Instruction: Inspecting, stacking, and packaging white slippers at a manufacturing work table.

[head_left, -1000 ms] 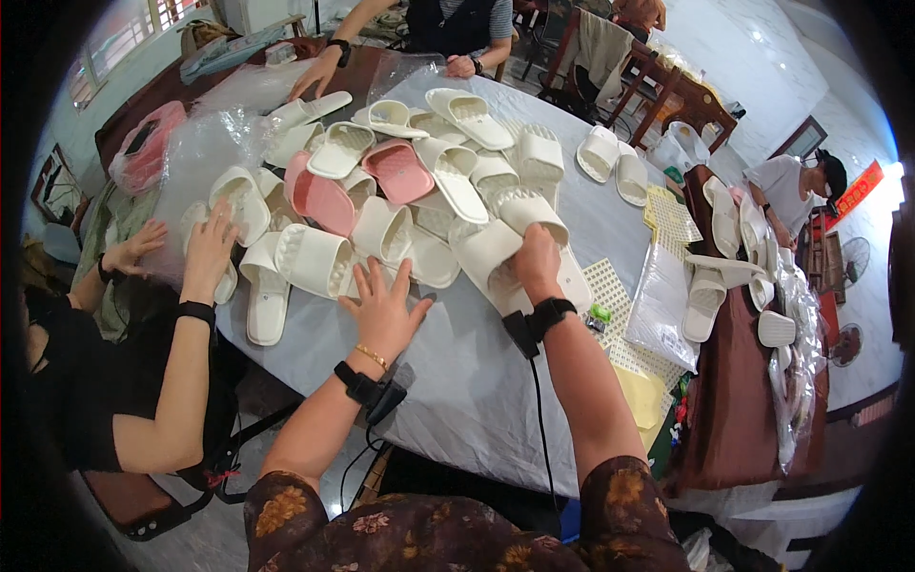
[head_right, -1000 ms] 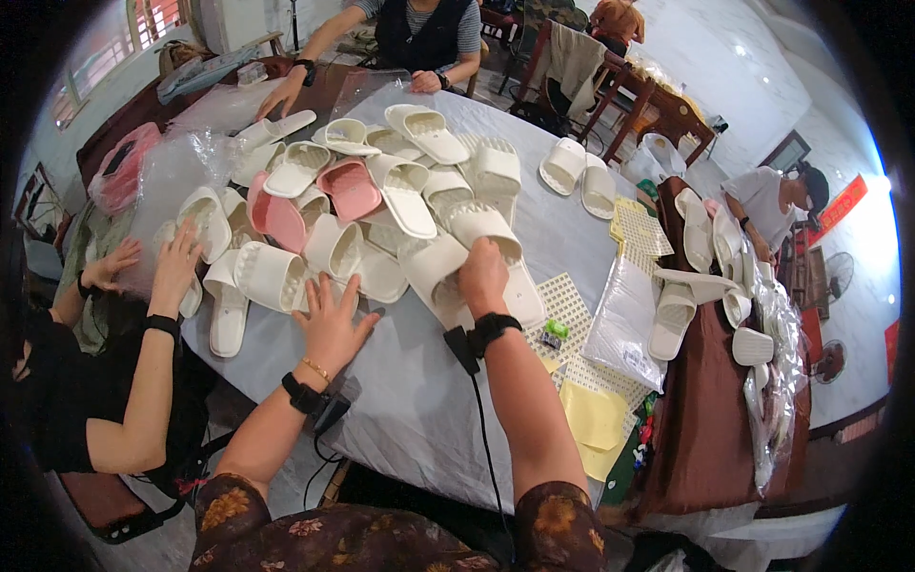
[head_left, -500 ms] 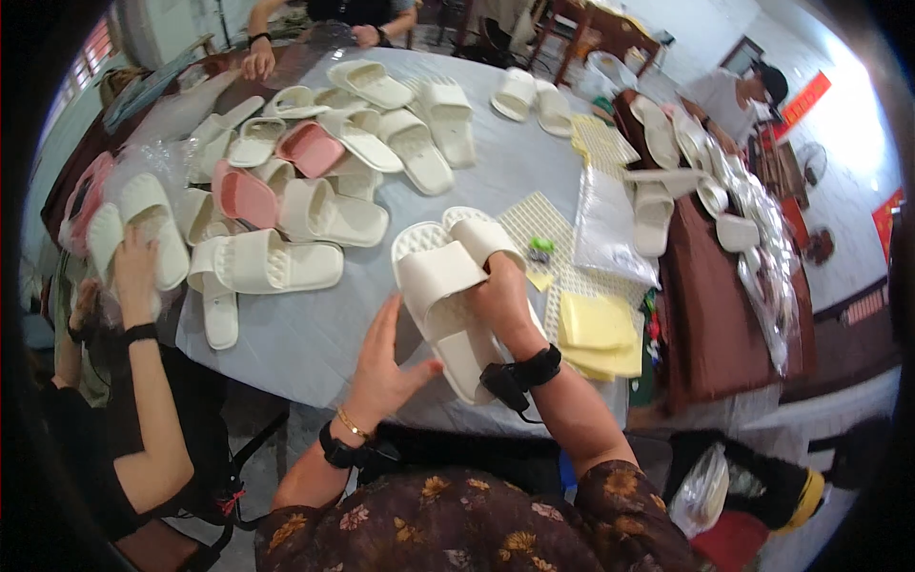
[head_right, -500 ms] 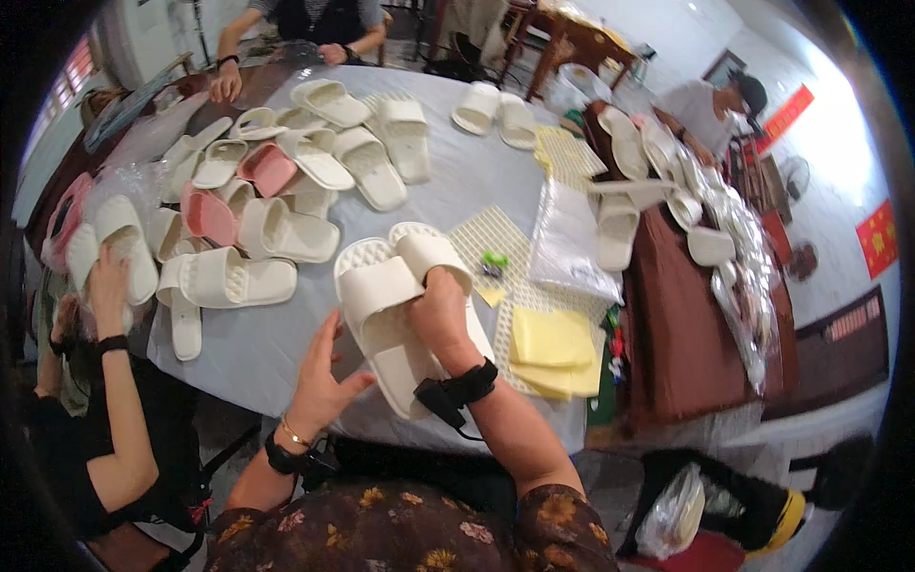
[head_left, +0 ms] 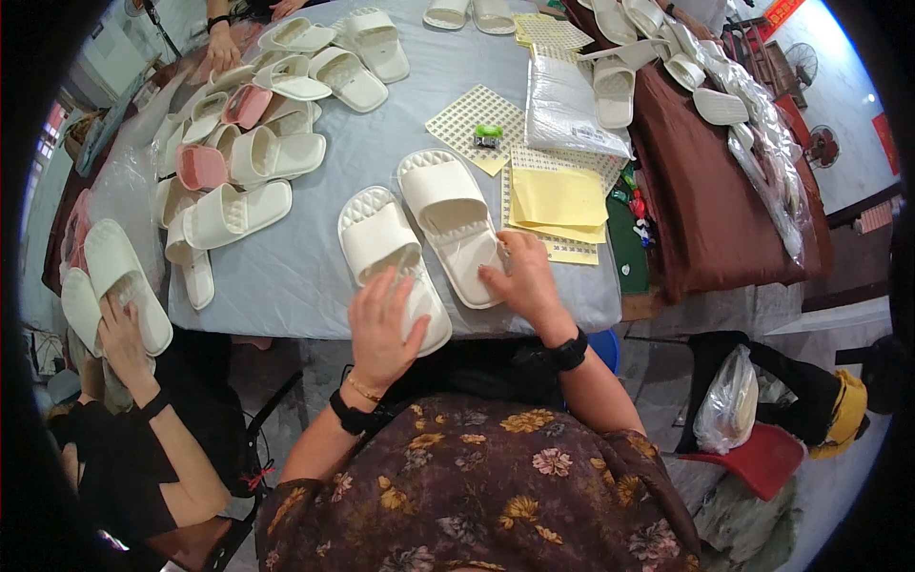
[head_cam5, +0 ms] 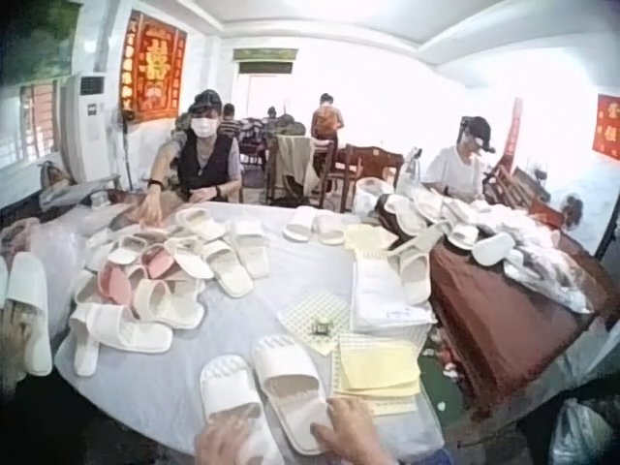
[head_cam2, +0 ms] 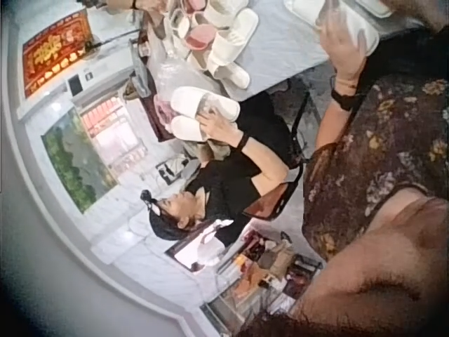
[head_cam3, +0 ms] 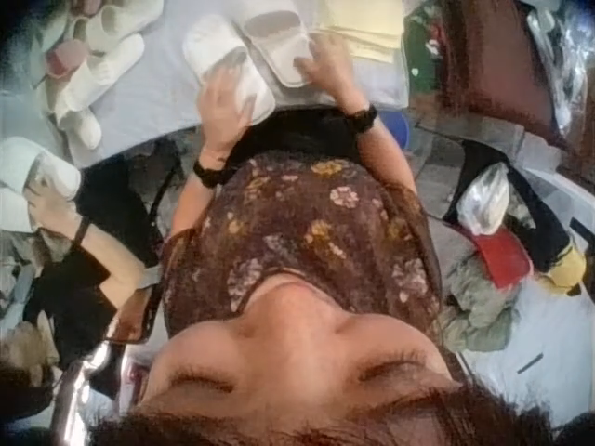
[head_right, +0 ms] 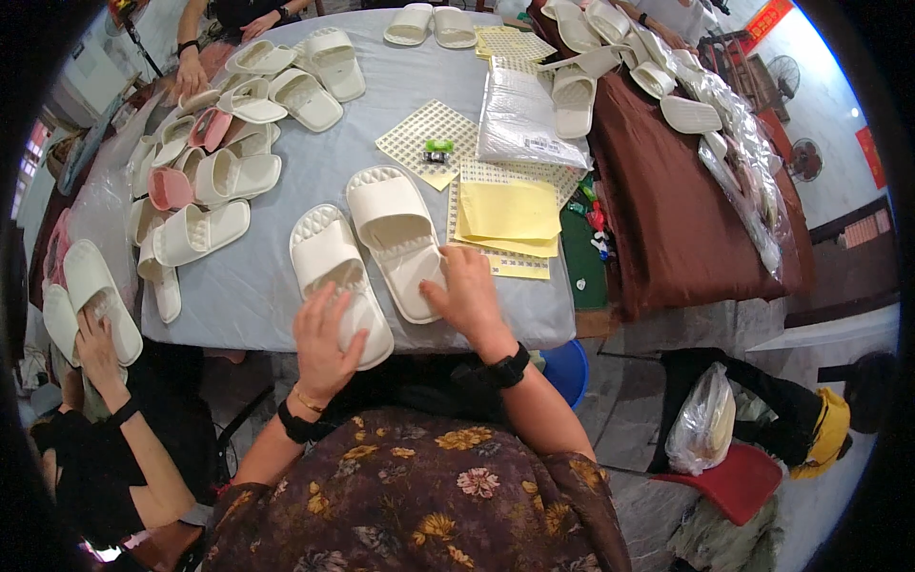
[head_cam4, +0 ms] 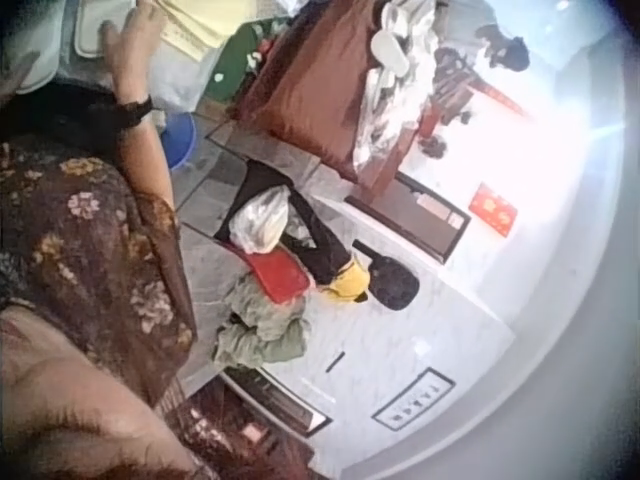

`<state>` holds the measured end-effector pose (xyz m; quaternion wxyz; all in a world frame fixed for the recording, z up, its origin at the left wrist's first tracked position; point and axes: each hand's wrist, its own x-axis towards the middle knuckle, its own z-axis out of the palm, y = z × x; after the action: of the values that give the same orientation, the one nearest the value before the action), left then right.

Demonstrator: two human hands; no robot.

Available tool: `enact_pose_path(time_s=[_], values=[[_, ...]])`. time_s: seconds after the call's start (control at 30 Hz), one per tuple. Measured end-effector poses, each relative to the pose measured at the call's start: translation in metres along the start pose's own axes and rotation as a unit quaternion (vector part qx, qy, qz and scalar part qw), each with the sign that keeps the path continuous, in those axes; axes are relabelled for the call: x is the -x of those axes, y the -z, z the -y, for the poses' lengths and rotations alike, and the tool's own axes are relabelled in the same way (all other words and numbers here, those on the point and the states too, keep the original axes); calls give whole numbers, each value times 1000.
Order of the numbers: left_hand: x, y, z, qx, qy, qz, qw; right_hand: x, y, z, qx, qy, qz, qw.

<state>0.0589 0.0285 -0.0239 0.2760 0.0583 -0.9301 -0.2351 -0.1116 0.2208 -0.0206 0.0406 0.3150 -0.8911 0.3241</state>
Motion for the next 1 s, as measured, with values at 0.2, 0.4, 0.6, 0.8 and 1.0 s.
enact_pose_path(time_s=[0.2, 0.4, 0.6, 0.8, 1.0], values=[[-32, -29, 3, 11, -79, 113, 990, 19, 0, 13, -11, -24, 22, 999], [-49, -24, -8, 31, -97, 85, 991, 28, -1, 12, -19, 25, -17, 999], [-56, -41, -17, 75, -139, 141, 977, 20, -6, 8, -70, 27, 21, 997], [-56, -47, -14, 31, -112, 140, 983, 11, -2, 3, -85, 12, 76, 993], [-55, -47, -14, 19, -90, 153, 984, 13, -2, 9, -65, 15, 35, 997]])
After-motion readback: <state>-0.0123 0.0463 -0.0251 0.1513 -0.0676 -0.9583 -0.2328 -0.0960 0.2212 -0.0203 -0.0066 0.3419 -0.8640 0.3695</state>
